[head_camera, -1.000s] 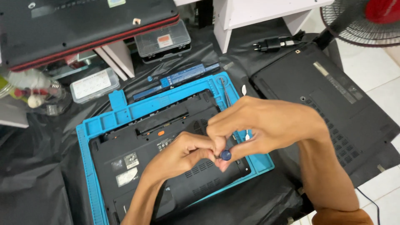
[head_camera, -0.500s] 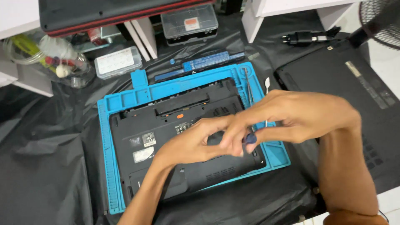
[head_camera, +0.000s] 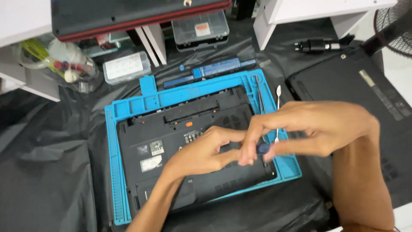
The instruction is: The recorder is disassembling a laptop, removing its battery and internal components using a screwdriver on a repair bench.
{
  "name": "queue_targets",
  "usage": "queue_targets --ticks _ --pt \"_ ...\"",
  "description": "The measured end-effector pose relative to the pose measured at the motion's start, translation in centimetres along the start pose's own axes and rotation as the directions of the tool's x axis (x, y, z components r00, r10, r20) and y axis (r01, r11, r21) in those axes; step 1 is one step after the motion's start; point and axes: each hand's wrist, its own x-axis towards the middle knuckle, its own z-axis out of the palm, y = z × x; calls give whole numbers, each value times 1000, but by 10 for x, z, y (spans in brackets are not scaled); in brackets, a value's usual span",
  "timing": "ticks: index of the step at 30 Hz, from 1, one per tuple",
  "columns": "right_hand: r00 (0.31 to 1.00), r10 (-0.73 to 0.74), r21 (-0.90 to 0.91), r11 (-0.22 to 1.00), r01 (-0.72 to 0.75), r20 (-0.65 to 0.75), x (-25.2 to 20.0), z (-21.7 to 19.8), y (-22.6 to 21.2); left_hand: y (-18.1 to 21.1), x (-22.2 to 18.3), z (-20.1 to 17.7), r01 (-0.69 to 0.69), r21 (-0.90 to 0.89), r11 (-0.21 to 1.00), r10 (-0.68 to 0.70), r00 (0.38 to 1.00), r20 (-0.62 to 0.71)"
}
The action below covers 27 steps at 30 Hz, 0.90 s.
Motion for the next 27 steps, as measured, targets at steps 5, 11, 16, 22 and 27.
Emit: queue_targets --ticks 5,11,16,22,27 --pt "994 -111 -196 975 108 -8 -1 6 11 2 2 4 16 32 999 -12 993 -121" --pt "970 241 53 970 -239 -30 -1 4 6 -7 -7 -9 -28 50 998 27 1000 10" --pt "994 103 -80 991 -105 -27 4 5 15 -3 -5 -7 -16 196 980 36 994 -101" --pt "980 112 -67 990 -125 -166 5 5 24 -25 -10 -13 174 351 920 -165 985 -56" --pt "966 93 -126 984 -127 -242 -6 2 29 -46 -13 -6 259 456 852 -243 966 -94"
